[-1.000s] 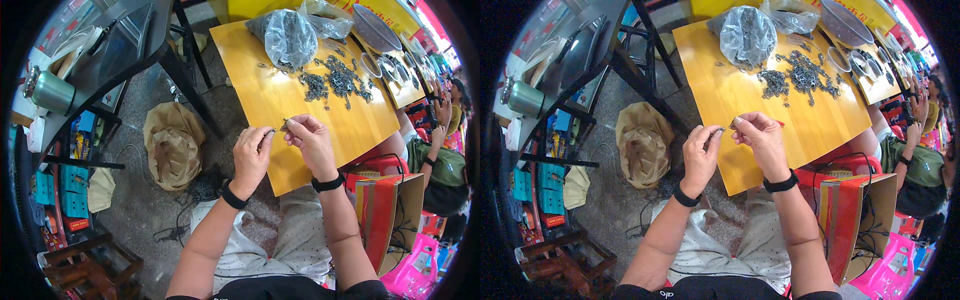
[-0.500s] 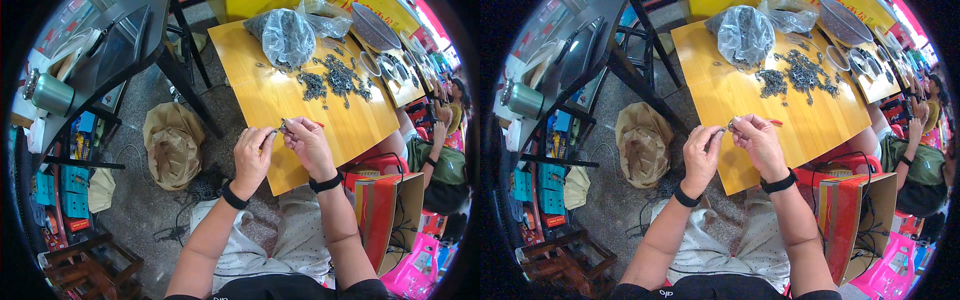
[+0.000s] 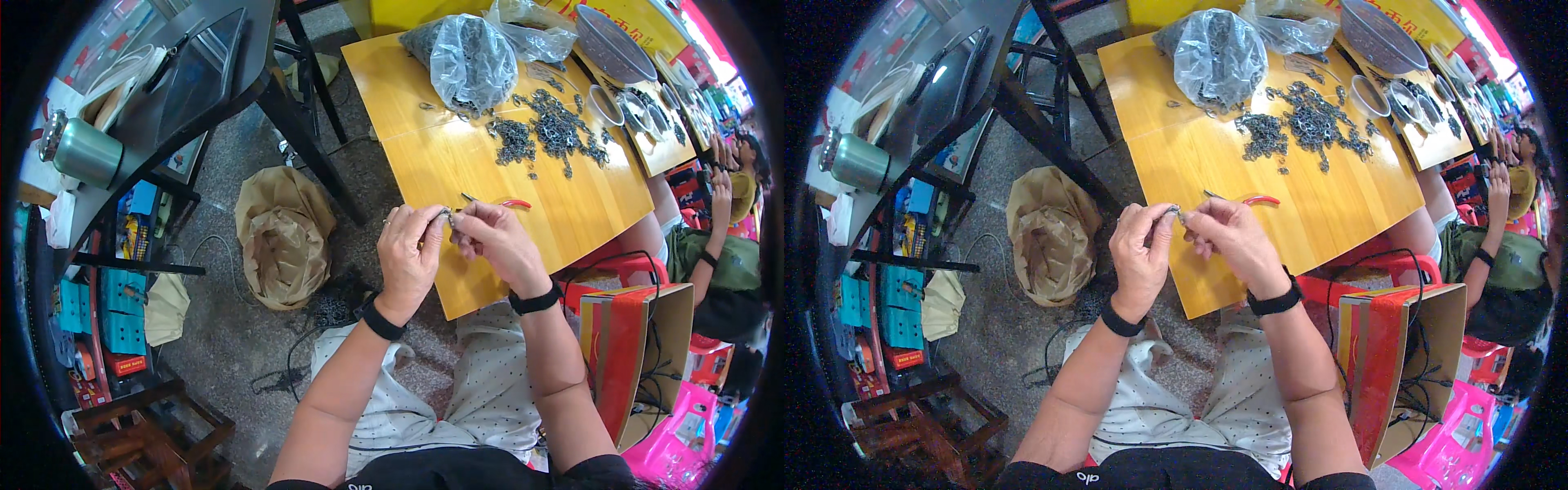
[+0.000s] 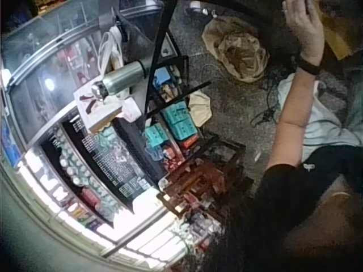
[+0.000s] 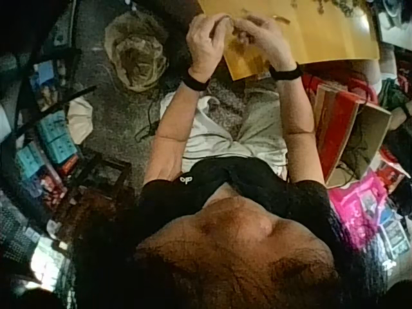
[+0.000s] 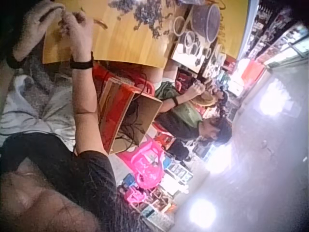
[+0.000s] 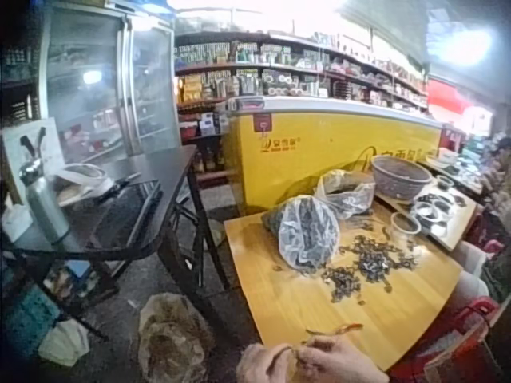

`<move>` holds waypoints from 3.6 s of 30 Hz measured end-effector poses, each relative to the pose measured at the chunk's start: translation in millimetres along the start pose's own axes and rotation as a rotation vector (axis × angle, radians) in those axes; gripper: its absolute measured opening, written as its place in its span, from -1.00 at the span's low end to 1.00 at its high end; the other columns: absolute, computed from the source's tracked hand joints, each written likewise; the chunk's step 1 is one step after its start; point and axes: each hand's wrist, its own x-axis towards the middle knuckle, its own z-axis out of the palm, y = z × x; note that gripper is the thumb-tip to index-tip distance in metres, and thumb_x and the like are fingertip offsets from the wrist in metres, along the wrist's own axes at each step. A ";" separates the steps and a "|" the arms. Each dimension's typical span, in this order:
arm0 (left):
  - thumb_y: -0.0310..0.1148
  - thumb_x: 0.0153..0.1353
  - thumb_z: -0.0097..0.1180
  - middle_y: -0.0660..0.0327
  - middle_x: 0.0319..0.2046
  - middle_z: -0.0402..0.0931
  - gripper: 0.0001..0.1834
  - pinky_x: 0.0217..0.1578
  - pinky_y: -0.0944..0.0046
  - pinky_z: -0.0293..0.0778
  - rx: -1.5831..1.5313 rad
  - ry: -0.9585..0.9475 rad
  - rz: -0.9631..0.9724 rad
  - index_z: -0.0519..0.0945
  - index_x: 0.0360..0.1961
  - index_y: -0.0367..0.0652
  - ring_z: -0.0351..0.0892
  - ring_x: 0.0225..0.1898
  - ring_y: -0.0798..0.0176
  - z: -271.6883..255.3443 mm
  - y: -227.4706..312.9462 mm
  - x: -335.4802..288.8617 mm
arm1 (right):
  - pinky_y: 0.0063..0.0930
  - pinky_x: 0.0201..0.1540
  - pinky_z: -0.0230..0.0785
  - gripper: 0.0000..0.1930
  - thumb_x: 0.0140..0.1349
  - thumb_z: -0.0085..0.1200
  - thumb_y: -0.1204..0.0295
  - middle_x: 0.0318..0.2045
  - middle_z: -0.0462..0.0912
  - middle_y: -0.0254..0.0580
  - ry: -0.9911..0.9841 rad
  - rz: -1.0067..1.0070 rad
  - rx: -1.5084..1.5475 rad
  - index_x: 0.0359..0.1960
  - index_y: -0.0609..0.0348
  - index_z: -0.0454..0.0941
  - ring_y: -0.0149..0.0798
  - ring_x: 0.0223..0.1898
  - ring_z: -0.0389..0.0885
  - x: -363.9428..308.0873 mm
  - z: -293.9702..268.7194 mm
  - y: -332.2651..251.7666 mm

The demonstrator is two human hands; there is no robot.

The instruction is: Assembling small metal and plastic components using pliers.

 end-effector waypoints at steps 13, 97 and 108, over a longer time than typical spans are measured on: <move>-0.50 0.25 0.22 0.15 -0.50 0.48 -0.91 -0.45 0.22 0.37 -0.035 -0.059 -0.013 0.64 -0.24 -0.25 0.45 -0.49 0.16 -0.3 1.1 -0.2 | -0.67 -0.30 0.32 -0.87 0.28 0.19 0.46 -0.40 0.59 -0.44 0.127 -0.437 -0.272 -0.25 0.29 0.57 -0.60 -0.37 0.49 0.7 7.6 3.1; -0.26 0.51 -0.08 0.35 -0.43 0.48 -0.72 -0.45 0.47 0.24 -0.621 -0.234 -0.558 0.57 -0.17 -0.24 0.31 -0.47 0.54 -7.4 -1.7 -0.4 | -0.33 -0.37 0.47 -0.74 0.04 0.39 0.43 -0.40 0.64 -0.07 0.352 -0.669 -0.994 -0.25 0.27 0.67 -0.08 -0.42 0.65 -29.5 5.3 4.7; -0.24 0.50 -0.04 0.40 -0.40 0.40 -0.79 -0.44 0.52 0.16 -0.681 -0.253 -0.610 0.52 -0.04 -0.13 0.22 -0.44 0.58 -8.3 -8.6 -0.8 | -0.37 -0.33 0.47 -0.74 0.04 0.37 0.49 -0.37 0.63 -0.06 0.429 -0.713 -1.047 -0.23 0.31 0.64 -0.12 -0.40 0.64 -26.6 9.2 11.2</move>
